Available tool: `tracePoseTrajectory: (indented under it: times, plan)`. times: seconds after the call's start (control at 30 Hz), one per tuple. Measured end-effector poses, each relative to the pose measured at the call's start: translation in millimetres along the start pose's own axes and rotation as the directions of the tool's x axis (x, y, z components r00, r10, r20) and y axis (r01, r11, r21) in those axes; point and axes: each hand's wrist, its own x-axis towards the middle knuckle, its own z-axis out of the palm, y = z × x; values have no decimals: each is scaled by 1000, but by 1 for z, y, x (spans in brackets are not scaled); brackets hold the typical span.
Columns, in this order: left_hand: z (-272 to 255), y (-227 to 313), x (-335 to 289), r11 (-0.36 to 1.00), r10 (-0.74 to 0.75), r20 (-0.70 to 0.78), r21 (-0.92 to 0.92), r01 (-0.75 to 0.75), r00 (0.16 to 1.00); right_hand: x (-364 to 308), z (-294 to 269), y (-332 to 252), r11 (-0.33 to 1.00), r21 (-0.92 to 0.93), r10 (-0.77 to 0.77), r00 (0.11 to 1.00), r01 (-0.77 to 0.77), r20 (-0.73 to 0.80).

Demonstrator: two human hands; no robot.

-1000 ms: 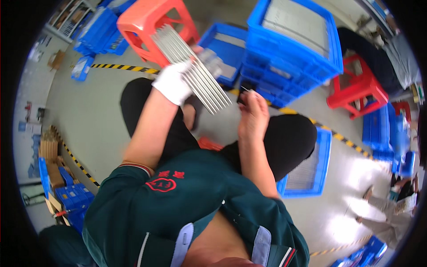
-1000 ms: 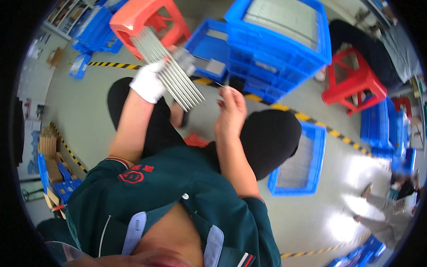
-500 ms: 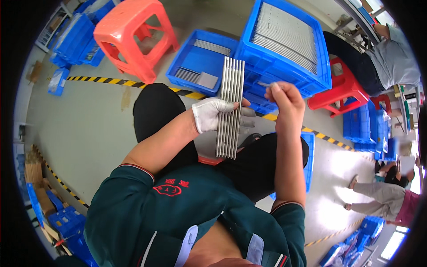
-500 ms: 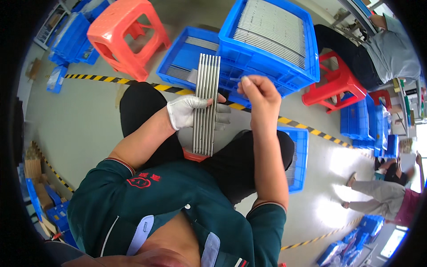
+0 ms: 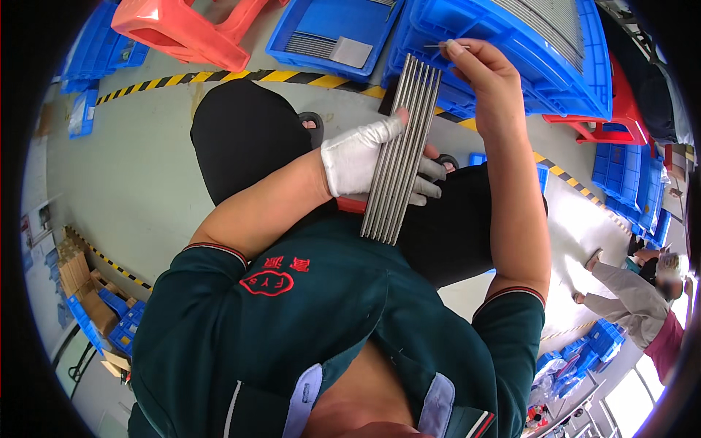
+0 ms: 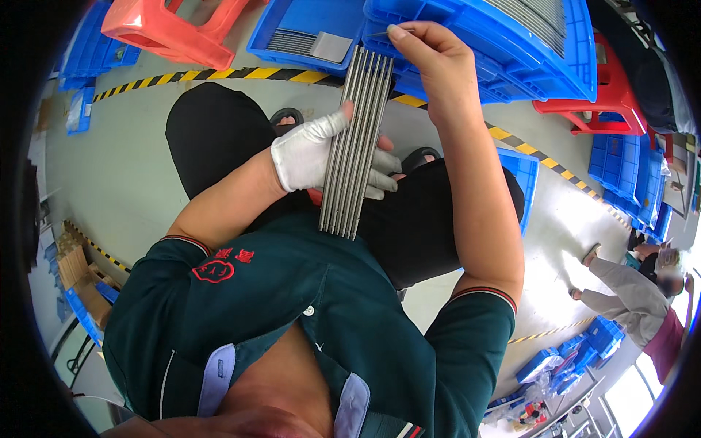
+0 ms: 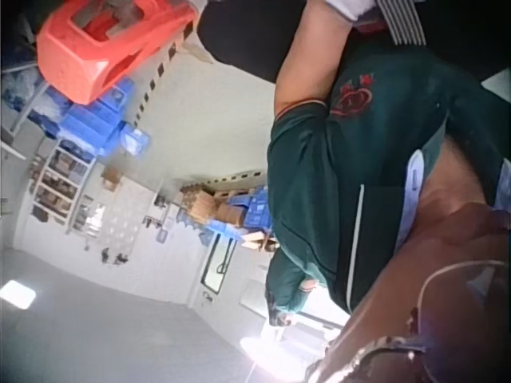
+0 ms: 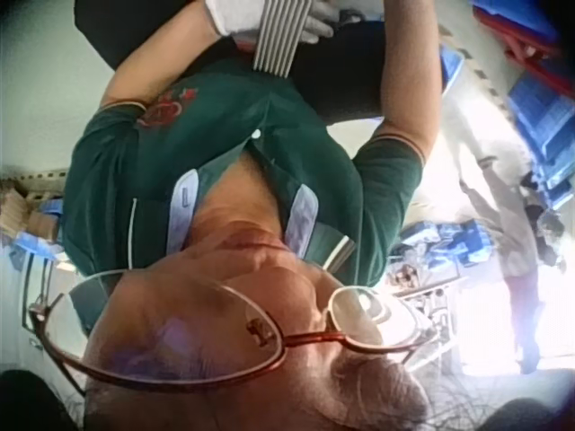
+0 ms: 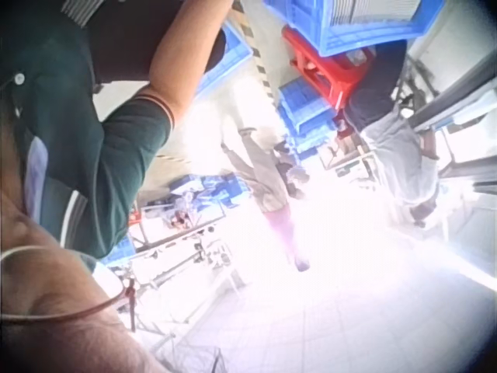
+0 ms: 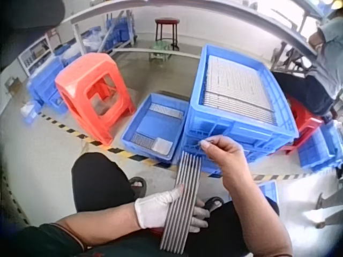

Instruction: The recorder is organizing and inspecting metal rods, placing them into a blue plastic crate.

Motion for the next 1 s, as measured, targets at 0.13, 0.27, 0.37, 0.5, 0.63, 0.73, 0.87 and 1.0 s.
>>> tracePoseTrajectory:
  times: [0.13, 0.27, 0.37, 0.5, 0.63, 0.73, 0.87, 1.0]
  plan:
    - [0, 2, 0, 1000, 18, 7, -10, -18, 1000, 13, 10, 0, 999, -13, -35, 999, 35, 2]
    - [3, 3, -6, 997, 64, -30, 33, -63, 997, 22, 21, 6, 997, -59, -52, 997, 56, 66]
    - [0, 3, -7, 999, 26, -1, -24, -26, 1000, 25, 27, 8, 992, -109, -47, 993, 59, 109]
    - [1, 3, -10, 998, 11, 34, -57, -9, 999, 27, 34, 7, 993, -101, 78, 972, -57, 222]
    - [-1, 0, -10, 999, -3, -15, -38, 3, 1000, 25, 34, 4, 987, -110, 143, 939, -113, 312]
    - [-3, -1, -11, 999, -11, 37, -34, 12, 999, 23, 32, 5, 988, -70, 154, 936, -139, 316]
    - [-7, 0, -12, 999, -29, 106, -20, 31, 994, 18, 30, 10, 991, -67, 132, 964, -119, 233]
    - [-5, -5, -16, 986, 25, 118, 161, -44, 993, 16, 26, 12, 990, -44, 143, 970, -137, 198]
